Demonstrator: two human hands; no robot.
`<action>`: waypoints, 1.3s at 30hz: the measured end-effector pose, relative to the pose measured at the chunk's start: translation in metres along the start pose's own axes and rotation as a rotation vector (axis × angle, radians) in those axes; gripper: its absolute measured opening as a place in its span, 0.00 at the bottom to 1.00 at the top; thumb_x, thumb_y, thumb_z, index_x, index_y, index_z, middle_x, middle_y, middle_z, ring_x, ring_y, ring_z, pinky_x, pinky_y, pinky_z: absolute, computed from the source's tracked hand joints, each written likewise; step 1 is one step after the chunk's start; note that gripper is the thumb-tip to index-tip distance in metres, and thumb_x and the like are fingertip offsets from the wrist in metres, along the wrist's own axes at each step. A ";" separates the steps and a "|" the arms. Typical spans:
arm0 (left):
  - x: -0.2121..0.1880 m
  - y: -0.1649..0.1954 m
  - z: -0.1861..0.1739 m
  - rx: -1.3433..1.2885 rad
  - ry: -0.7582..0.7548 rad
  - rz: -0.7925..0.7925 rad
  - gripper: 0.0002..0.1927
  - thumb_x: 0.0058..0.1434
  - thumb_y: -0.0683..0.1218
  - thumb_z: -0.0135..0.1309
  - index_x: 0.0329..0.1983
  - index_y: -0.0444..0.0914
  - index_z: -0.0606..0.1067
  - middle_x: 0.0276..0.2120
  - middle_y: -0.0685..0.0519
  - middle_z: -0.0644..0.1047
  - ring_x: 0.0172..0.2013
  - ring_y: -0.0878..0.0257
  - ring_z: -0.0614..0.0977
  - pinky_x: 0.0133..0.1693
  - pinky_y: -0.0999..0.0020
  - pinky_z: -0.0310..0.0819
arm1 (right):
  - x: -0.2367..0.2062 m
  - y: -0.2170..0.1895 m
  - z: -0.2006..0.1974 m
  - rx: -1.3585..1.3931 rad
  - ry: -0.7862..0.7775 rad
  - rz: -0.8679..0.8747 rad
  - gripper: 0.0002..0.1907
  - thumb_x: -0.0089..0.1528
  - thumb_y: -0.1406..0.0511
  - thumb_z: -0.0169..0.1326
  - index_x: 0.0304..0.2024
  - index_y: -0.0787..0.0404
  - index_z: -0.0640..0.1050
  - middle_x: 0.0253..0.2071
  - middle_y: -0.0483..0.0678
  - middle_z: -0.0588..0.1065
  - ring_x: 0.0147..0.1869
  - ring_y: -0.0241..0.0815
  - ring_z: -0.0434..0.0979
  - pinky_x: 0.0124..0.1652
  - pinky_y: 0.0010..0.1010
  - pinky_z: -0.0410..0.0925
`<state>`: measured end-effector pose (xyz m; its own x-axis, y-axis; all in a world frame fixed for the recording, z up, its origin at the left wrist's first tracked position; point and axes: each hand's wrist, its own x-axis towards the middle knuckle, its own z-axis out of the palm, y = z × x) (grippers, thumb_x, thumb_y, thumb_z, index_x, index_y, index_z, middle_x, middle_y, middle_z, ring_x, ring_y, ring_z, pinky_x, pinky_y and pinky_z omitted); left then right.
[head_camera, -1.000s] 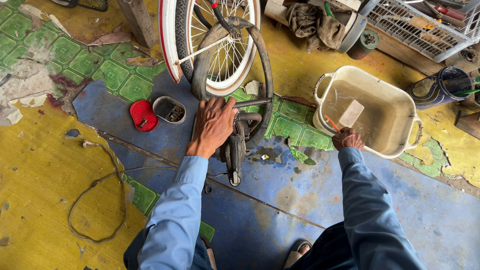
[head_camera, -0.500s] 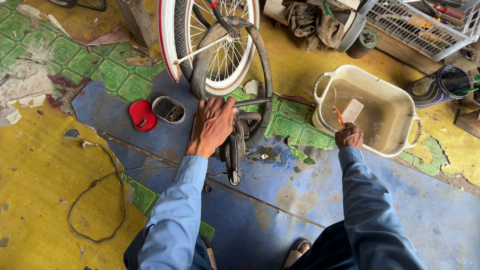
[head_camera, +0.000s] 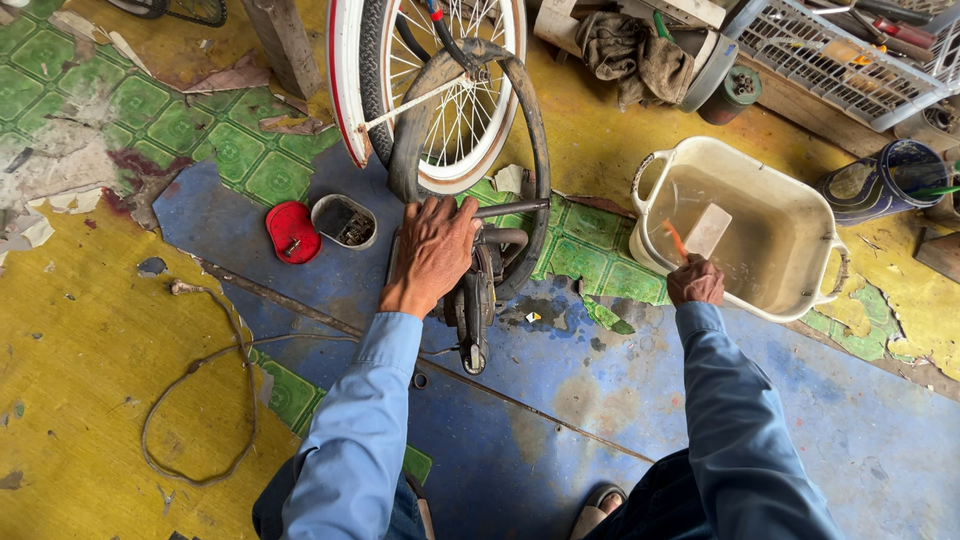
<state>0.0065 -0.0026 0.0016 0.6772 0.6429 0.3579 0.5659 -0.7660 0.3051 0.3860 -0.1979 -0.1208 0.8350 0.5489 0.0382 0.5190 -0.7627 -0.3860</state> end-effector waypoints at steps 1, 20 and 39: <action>0.000 0.000 0.000 0.006 -0.009 -0.004 0.13 0.70 0.49 0.49 0.53 0.38 0.74 0.39 0.44 0.78 0.42 0.52 0.75 0.46 0.51 0.64 | 0.000 -0.001 0.000 -0.005 -0.045 -0.003 0.17 0.64 0.64 0.49 0.51 0.57 0.84 0.41 0.66 0.79 0.45 0.67 0.80 0.48 0.52 0.72; -0.001 0.000 0.018 -0.016 0.005 -0.027 0.16 0.70 0.48 0.48 0.58 0.38 0.74 0.42 0.42 0.79 0.46 0.50 0.76 0.49 0.50 0.63 | 0.007 -0.058 -0.025 1.028 -0.260 0.259 0.11 0.63 0.69 0.50 0.36 0.73 0.81 0.23 0.50 0.72 0.18 0.34 0.63 0.18 0.28 0.54; -0.001 0.005 0.018 -0.022 0.088 0.003 0.16 0.68 0.48 0.50 0.57 0.39 0.75 0.40 0.45 0.79 0.45 0.51 0.76 0.49 0.52 0.64 | -0.102 -0.131 0.052 0.222 -0.226 -0.974 0.17 0.61 0.70 0.53 0.52 0.58 0.82 0.33 0.54 0.77 0.30 0.51 0.76 0.30 0.42 0.71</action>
<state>0.0170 -0.0069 -0.0132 0.6346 0.6391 0.4346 0.5527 -0.7683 0.3228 0.2229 -0.1360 -0.1222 0.0029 0.9655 0.2603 0.8889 0.1167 -0.4430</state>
